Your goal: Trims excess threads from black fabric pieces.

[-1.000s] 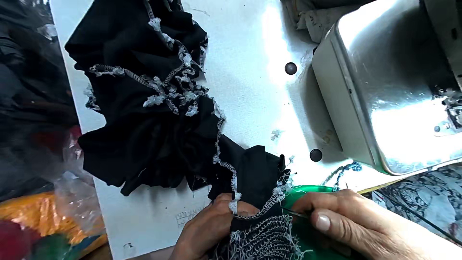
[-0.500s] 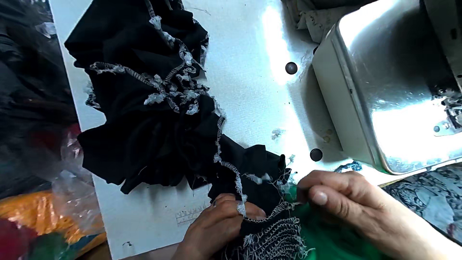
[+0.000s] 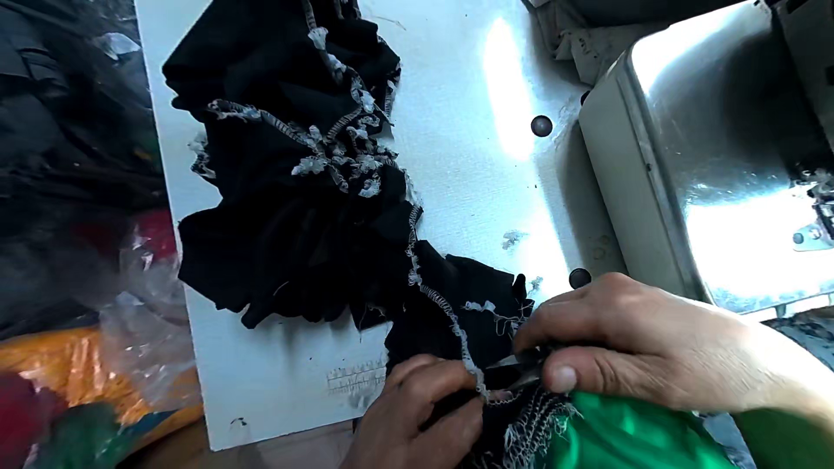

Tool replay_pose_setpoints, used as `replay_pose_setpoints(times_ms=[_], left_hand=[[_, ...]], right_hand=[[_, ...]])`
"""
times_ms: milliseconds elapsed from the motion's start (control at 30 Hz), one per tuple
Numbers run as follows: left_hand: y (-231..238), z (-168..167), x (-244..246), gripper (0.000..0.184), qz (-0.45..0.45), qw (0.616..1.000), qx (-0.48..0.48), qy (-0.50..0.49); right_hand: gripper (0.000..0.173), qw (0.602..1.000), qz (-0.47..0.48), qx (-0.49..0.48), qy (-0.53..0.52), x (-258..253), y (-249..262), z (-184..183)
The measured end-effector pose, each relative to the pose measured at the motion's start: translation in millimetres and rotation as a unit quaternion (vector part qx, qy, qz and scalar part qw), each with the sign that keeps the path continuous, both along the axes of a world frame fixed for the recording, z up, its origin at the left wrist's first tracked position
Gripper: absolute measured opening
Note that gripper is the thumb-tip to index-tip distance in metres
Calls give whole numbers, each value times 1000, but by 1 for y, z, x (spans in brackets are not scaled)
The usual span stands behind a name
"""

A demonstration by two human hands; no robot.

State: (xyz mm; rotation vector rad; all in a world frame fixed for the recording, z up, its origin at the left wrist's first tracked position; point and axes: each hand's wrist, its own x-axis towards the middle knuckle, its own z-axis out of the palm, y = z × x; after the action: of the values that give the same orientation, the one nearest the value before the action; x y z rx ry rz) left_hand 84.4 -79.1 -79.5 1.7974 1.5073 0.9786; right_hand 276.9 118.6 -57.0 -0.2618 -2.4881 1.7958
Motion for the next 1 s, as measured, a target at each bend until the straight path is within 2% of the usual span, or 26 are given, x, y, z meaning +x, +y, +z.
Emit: replay_pose_setpoints(times_ms=[133, 367, 767, 1000], left_hand=[[0, -3, 4, 21, 26, 999, 7, -38], [3, -6, -2, 22, -27, 998, 25, -54], [5, -7, -7, 24, -60, 995, 8, -75], [6, -7, -8, 27, -69, 993, -9, -95]], right_hand=[[44, 992, 73, -94, -33, -6, 8, -8], [42, 979, 119, -142, -90, -13, 11, -9], [34, 981, 101, -164, -8, -23, -1, -16], [36, 981, 97, -164, -41, -20, -1, -10]])
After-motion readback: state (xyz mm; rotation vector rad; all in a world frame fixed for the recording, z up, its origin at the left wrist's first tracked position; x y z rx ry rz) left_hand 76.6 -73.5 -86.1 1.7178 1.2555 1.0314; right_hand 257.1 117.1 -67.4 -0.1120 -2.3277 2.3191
